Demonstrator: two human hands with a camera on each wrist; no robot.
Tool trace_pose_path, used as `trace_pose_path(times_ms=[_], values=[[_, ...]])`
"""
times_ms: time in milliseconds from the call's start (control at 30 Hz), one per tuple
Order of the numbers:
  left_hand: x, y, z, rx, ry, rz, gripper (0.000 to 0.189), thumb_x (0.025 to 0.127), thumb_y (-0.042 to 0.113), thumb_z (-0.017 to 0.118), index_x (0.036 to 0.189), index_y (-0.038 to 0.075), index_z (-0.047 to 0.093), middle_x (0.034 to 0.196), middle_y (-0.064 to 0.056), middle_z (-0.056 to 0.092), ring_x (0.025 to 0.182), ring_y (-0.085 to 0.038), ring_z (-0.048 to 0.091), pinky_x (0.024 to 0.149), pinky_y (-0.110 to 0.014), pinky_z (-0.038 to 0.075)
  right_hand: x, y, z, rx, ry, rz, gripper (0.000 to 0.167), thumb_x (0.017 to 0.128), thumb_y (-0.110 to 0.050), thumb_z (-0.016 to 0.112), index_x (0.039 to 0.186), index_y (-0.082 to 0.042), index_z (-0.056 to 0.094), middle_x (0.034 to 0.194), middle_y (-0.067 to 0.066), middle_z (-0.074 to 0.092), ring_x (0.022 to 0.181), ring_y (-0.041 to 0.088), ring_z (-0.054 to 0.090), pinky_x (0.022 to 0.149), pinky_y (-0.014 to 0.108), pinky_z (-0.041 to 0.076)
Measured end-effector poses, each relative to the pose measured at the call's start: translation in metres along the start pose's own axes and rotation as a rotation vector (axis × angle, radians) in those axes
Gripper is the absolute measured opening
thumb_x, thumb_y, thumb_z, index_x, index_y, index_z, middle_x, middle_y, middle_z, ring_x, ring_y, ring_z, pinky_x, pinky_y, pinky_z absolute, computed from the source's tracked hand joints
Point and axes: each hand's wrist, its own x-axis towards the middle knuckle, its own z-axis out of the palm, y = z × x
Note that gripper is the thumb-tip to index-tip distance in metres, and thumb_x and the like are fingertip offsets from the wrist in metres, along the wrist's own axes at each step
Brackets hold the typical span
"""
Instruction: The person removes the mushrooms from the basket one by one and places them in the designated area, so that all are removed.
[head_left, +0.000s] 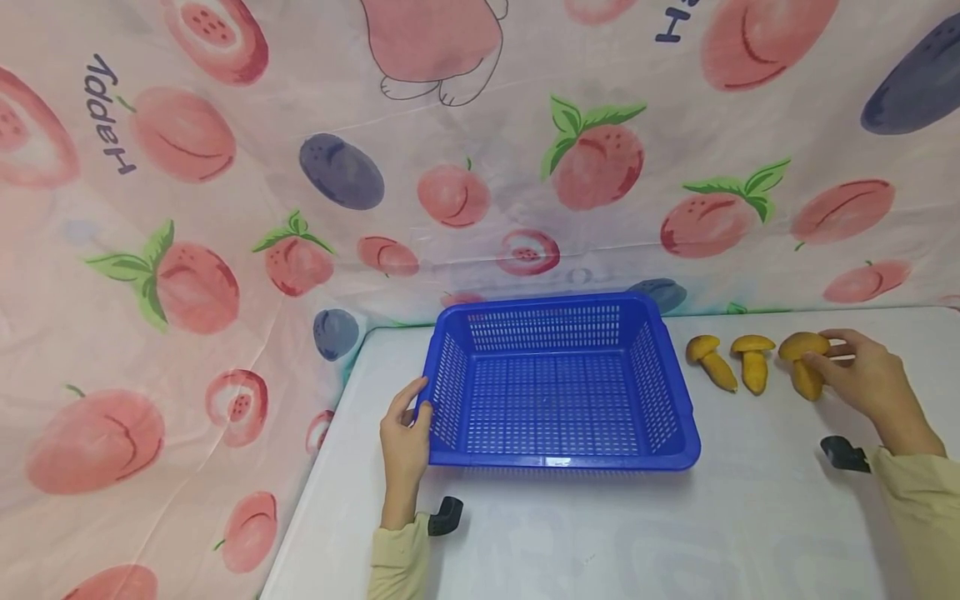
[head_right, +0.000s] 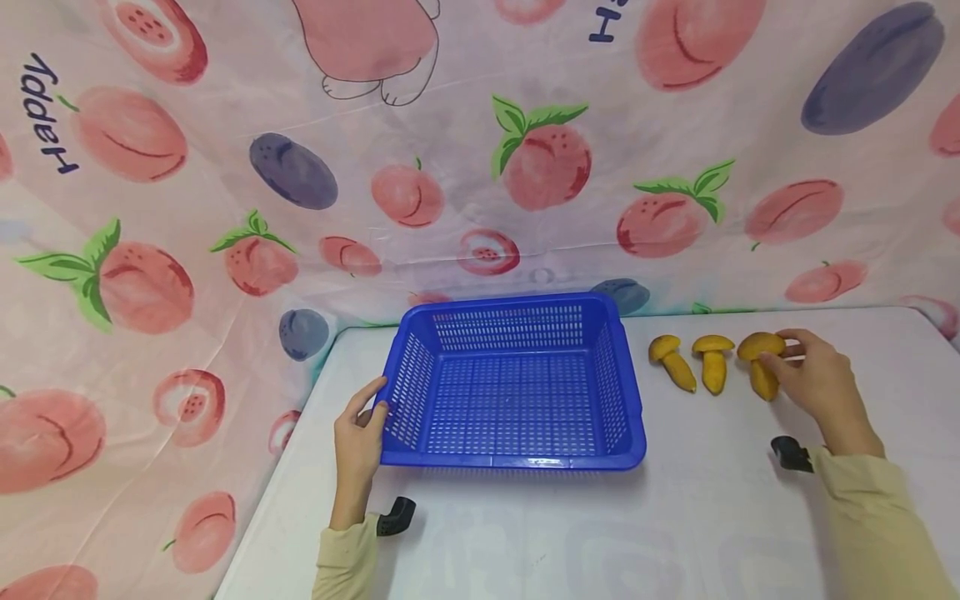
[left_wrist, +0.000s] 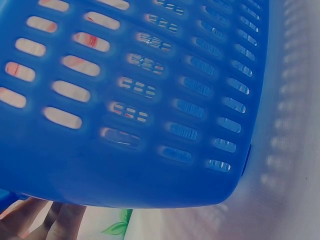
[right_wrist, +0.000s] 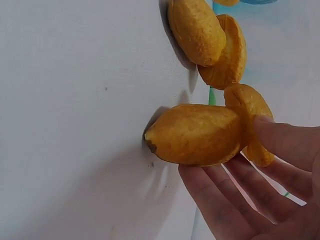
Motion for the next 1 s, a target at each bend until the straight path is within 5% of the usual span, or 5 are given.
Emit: trace_pose_path(times_ms=[633, 1000], values=[[-0.001, 0.004, 0.000, 0.006, 0.001, -0.017, 0.037, 0.096, 0.002, 0.055, 0.130, 0.011, 0.065, 0.142, -0.007, 0.057, 0.096, -0.032, 0.065, 0.078, -0.018, 0.050, 0.011, 0.003, -0.001, 0.014, -0.007, 0.043, 0.061, 0.102, -0.032, 0.051, 0.137, 0.014, 0.034, 0.126, 0.045, 0.040, 0.112, 0.060, 0.043, 0.089, 0.068, 0.043], [0.000, 0.003, 0.001, -0.001, 0.004, -0.009, 0.037, 0.095, 0.001, 0.056, 0.129, 0.010, 0.066, 0.140, -0.007, 0.058, 0.093, -0.030, 0.065, 0.076, -0.019, 0.051, 0.016, 0.008, -0.003, -0.019, 0.005, 0.015, 0.058, 0.100, -0.031, 0.054, 0.130, 0.016, 0.039, 0.119, 0.045, 0.046, 0.103, 0.059, 0.050, 0.078, 0.063, 0.045]])
